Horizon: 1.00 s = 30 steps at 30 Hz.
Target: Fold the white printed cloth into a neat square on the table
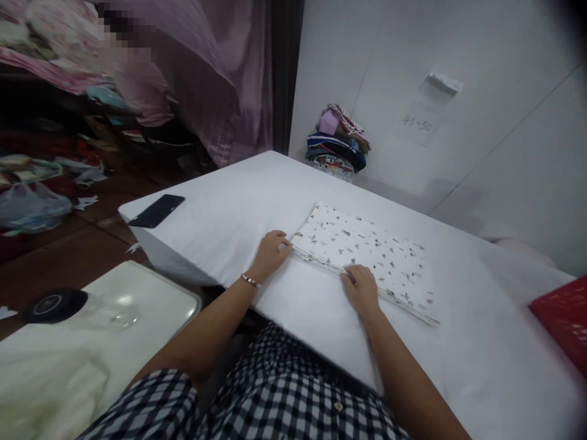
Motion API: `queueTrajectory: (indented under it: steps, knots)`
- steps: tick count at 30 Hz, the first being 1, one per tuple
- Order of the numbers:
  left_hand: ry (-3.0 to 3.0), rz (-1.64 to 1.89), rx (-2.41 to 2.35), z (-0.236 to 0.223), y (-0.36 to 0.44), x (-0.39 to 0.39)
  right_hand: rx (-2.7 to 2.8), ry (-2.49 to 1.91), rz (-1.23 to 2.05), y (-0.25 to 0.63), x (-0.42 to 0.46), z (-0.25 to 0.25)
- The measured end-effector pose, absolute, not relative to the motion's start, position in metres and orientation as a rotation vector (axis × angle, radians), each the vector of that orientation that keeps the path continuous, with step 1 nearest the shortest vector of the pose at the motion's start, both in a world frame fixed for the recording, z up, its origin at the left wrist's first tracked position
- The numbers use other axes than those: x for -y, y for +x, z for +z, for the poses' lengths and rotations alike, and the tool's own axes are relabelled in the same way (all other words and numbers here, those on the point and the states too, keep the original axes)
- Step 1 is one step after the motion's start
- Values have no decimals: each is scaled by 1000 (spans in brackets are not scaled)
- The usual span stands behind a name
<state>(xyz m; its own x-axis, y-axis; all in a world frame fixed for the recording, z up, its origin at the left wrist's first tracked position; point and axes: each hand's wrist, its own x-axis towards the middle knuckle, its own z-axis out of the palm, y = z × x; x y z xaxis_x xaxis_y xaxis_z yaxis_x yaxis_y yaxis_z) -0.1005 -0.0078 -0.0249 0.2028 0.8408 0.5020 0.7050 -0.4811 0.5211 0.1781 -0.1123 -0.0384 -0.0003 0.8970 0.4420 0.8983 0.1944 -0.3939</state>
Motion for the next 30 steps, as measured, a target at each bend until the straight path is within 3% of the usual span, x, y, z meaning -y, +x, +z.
queueTrajectory:
  steps: [30]
  knots:
    - [2357,915,-1500,-19,-88,9,1870,-1692,-8,178,112,-41]
